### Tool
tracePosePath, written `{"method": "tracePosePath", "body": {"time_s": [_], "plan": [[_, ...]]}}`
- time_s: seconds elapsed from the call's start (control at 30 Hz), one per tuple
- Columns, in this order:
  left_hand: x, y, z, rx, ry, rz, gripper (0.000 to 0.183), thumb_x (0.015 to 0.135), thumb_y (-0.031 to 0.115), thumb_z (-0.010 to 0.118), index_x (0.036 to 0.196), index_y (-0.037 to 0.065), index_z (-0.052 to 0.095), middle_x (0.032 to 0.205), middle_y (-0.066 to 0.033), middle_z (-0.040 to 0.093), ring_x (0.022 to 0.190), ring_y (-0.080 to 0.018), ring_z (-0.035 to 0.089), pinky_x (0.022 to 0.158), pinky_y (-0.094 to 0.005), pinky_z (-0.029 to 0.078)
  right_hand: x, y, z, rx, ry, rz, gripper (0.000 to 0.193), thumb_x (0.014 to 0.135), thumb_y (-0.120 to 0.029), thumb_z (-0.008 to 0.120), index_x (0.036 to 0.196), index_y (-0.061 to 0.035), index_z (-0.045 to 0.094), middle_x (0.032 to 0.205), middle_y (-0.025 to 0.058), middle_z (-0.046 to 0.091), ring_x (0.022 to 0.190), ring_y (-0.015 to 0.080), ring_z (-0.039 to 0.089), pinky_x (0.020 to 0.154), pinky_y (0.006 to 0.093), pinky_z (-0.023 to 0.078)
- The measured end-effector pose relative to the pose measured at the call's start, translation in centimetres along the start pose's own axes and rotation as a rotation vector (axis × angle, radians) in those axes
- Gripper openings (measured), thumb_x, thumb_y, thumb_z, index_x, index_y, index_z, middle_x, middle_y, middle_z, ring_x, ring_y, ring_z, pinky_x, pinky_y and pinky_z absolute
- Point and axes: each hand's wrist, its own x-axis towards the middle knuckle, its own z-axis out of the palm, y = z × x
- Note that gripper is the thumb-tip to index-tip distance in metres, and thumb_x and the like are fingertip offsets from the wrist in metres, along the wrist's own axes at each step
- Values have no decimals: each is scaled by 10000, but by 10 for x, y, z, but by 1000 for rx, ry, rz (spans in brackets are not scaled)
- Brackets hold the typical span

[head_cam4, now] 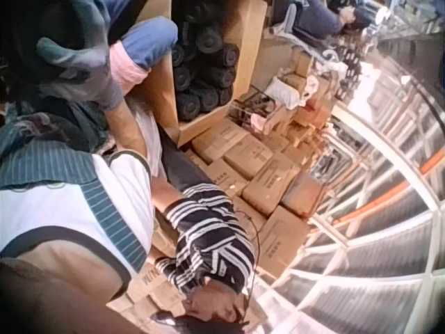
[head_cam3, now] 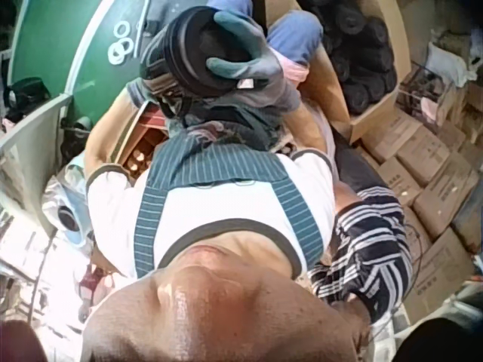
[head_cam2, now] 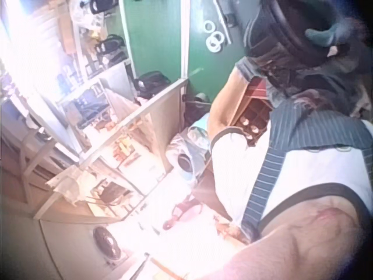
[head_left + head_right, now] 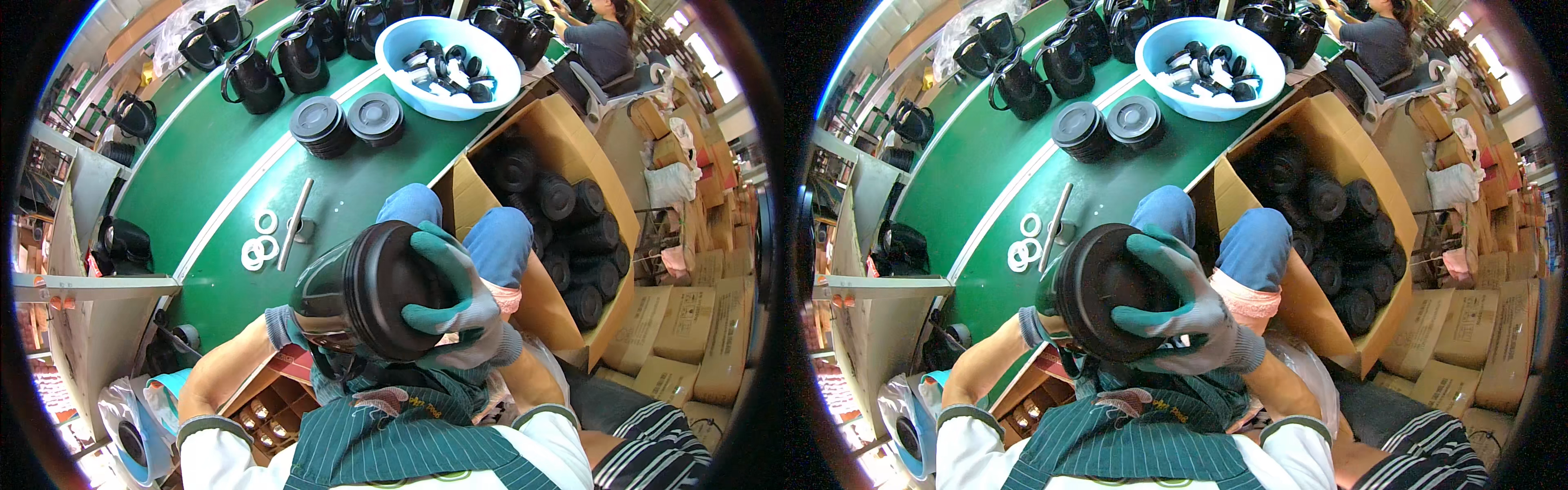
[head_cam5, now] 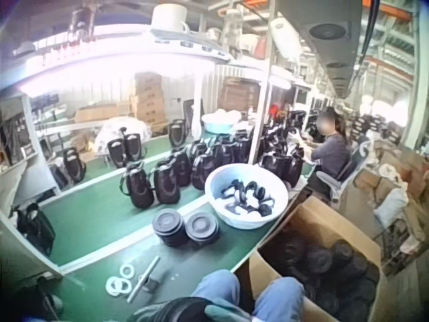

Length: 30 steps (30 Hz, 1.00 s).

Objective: The person assembles black kettles by inserting a metal rod into the base, securing it with a black cap, and placing the finished units on a green workbench. The person repeats this process for multiple kettles.

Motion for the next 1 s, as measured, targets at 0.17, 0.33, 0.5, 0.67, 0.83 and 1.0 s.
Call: {"method": "tracePosePath", "body": {"time_s": [0.17,0.33,0.5,0.67,0.83,1.0], "plan": [[10,9,-4,-64,-96,-69,642,883,168,812,1459,71,547,1465,-128,574,1309,-263,566,1129,-426,440,-27,-5,-12,-101,12,24,536,688,-283,920,1210,-248,802,1581,245,412,1478,473,360,1203,561,287],[9,6,-15,-116,-80,-91,595,888,166,796,1429,62,572,1424,-127,601,1266,-261,594,1087,-412,470,-29,-15,-20,-167,-14,29,528,672,-335,941,1178,-256,810,1560,237,433,1474,459,377,1195,570,313],[-6,-13,-47,-188,80,-62,549,892,164,780,1398,54,597,1384,-125,628,1224,-259,622,1045,-398,500,-36,-21,-29,-300,-54,34,761,583,-386,999,1249,-125,743,1586,271,380,1474,467,393,1188,548,356],[-38,-37,-77,47,388,95,505,897,161,764,1368,45,622,1344,-124,655,1182,-257,650,1003,-384,530,-24,-29,-30,-507,-193,243,1489,569,-620,959,1641,32,159,1655,270,274,1504,455,349,1208,503,344],[2,87,-14,1277,778,368,281,777,129,712,1032,32,782,946,-134,755,884,-290,762,784,-362,602,-59,12,-29,164,71,783,902,969,-551,663,1598,11,342,1626,201,412,1488,254,431,1204,338,360],[16,122,0,1695,422,722,286,780,155,732,1043,57,785,932,-103,758,893,-271,760,801,-362,610,-99,53,-11,526,379,841,622,1108,-421,476,1566,-4,417,1514,79,535,1342,166,529,1131,260,414]]}}
